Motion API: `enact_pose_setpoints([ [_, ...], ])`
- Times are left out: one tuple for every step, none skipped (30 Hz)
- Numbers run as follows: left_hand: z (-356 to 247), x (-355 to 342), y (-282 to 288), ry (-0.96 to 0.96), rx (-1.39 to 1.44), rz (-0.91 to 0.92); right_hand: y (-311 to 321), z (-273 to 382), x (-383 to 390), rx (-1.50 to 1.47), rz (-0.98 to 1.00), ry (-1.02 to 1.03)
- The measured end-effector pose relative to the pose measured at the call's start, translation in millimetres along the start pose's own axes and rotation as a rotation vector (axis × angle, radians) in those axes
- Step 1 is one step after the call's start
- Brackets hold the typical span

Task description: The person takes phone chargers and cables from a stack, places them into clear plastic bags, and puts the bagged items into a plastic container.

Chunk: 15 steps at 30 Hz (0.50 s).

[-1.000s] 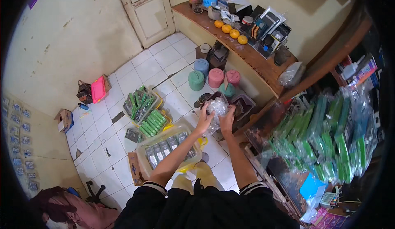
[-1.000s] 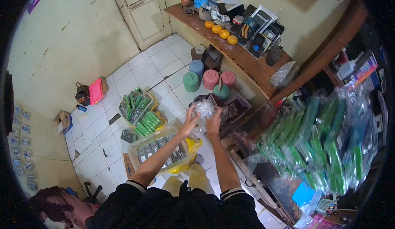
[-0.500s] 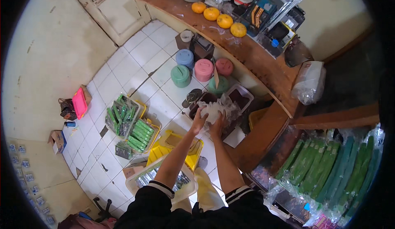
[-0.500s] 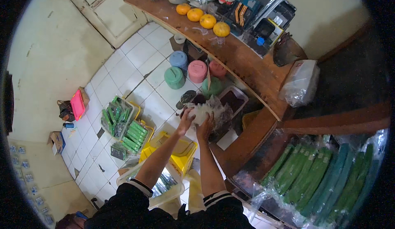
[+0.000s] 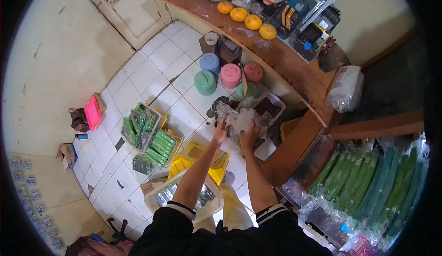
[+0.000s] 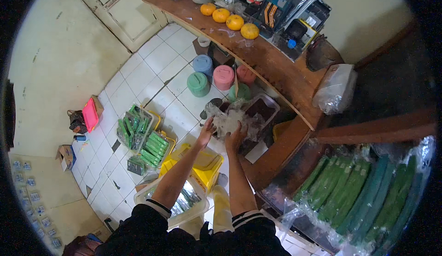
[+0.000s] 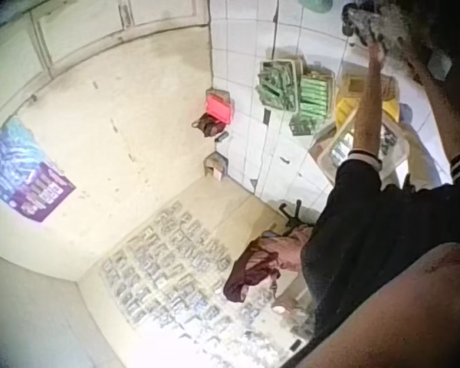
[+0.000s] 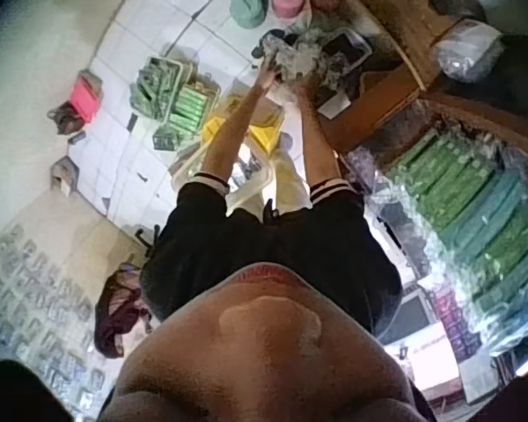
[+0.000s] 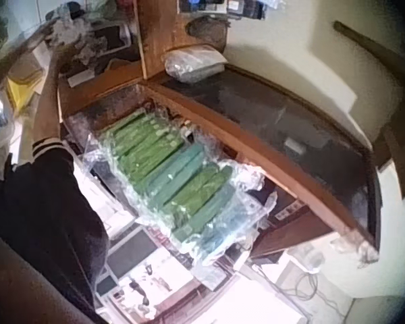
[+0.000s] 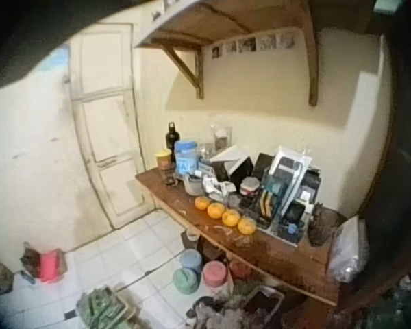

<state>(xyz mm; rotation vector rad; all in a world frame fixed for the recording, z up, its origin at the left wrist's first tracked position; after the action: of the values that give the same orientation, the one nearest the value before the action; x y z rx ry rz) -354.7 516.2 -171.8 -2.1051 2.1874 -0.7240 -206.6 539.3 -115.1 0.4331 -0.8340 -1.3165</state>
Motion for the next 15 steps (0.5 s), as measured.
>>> enact_pose_setpoints([
  [-8.4, 6.8, -1.8, -0.027, -0.017, 0.004, 8.2, 7.7, 8.1, -0.004, -0.006, 0.013],
  [-16.7, 14.1, -4.0, -0.055, -0.035, 0.009, 18.6, 17.7, 20.4, 0.009, -0.044, 0.056],
  [-32.0, 22.7, -11.5, -0.071, -0.041, -0.015, 31.2, 25.8, 32.5, 0.02, -0.091, 0.091],
  [-40.4, 29.1, -15.3, -0.092, -0.05, -0.009, 33.7, 27.4, 42.1, 0.014, -0.107, 0.106],
  [-48.0, 41.1, -20.4, -0.128, -0.073, 0.004, 31.7, 31.4, 56.2, 0.013, -0.114, 0.178],
  [-55.1, 52.0, -25.5, -0.168, -0.096, 0.018, 27.8, 33.6, 69.4, 0.015, -0.123, 0.251],
  [-60.7, 62.4, -35.2, -0.173, -0.108, 0.026, 26.5, 34.6, 88.1, -0.007, -0.154, 0.345],
  [-69.2, 76.4, -48.2, -0.197, -0.122, 0.052, 28.0, 34.1, 111.0, -0.026, -0.187, 0.437],
  [-73.4, 91.9, -61.0, -0.175, -0.092, 0.082, 28.3, 29.4, 125.6, -0.095, -0.085, 0.441],
  [-73.4, 105.5, -71.6, -0.15, -0.063, 0.113, 30.0, 27.4, 143.2, -0.162, 0.019, 0.446],
  [-77.6, 117.6, -83.6, -0.167, -0.077, 0.143, 36.8, 24.6, 166.1, -0.144, 0.063, 0.46],
  [-78.6, 131.4, -93.9, -0.175, -0.122, 0.132, 45.9, 20.5, 192.3, -0.122, 0.105, 0.471],
  [-78.1, 144.5, -107.8, -0.177, -0.167, 0.127, 40.4, -0.9, 209.3, -0.161, 0.189, 0.442],
  [-75.5, 158.5, -127.1, -0.182, -0.176, 0.171, 35.8, -24.1, 228.0, -0.202, 0.268, 0.411],
  [-76.3, 176.5, -145.2, -0.168, -0.149, 0.145, 45.6, -45.6, 249.9, -0.204, 0.218, 0.392],
])
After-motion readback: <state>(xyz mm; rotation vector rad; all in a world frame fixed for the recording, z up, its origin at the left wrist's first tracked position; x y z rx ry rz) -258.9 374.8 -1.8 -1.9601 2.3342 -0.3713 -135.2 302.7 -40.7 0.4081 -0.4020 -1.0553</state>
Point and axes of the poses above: each hand's wrist, its own x-axis away from the middle knuckle, its own y-axis out of the back of the hand, z = x × y, the point moved 9 cm from there along -x, towards the middle knuckle, and after that the axes turned 15 degrees about z, right-handed, at the moved point
